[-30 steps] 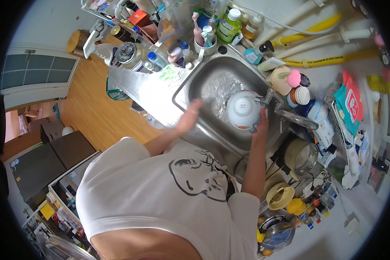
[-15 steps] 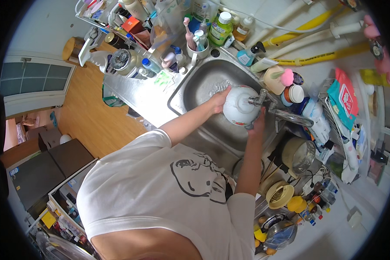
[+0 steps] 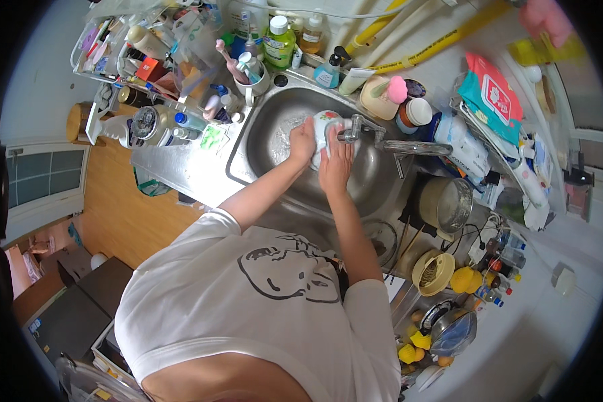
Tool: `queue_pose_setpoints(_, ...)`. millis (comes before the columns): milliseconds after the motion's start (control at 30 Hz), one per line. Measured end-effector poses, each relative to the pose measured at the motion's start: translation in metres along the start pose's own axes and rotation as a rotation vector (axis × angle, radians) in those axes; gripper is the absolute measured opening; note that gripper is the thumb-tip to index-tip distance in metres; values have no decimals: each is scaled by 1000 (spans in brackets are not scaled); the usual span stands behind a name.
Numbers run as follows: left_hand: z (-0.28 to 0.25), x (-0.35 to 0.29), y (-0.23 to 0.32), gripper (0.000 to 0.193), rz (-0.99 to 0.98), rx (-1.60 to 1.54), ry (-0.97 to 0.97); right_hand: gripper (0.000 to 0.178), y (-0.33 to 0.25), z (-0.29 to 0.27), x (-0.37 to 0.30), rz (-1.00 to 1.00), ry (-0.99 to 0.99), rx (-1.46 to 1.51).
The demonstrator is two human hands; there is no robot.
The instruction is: The person washes a white plate and a yellow perforated steamer basket in a kitchen sink using a sponge and running water. The person scrubs both sides of each item and rinses them under the tap.
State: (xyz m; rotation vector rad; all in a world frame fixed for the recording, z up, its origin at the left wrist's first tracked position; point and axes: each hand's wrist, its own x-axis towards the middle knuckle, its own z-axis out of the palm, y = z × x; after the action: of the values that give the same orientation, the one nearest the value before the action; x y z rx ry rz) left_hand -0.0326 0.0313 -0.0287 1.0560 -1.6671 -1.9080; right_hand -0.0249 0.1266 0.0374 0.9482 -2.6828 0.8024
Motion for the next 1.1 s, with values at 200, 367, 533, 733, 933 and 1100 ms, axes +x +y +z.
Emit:
queue_pose_setpoints(200,-15,-13,47,38,326,259,-285,38,43,14,51,347,-127,258)
queue_pose_setpoints(367,-26,-14,74,37,366,286,-339,39,66,7,39,1242,-239,1064)
queue_pose_setpoints(533,-33,-15,69,32,945,572,-601,53,84,2,20,1241,-276,1561)
queue_pose_setpoints(733,-50,-13,50,24,1559,644,-902,27,85,-8,6,1214,-554,1376)
queue_pose_setpoints(933,-67,-15,63,41,1055,800,-417,29,94,35,-33,1068,-72,1178)
queue_pose_setpoints(1100,-69,-14,47,66,-398,-129,-714,27,79,37,-21,892,-92,964)
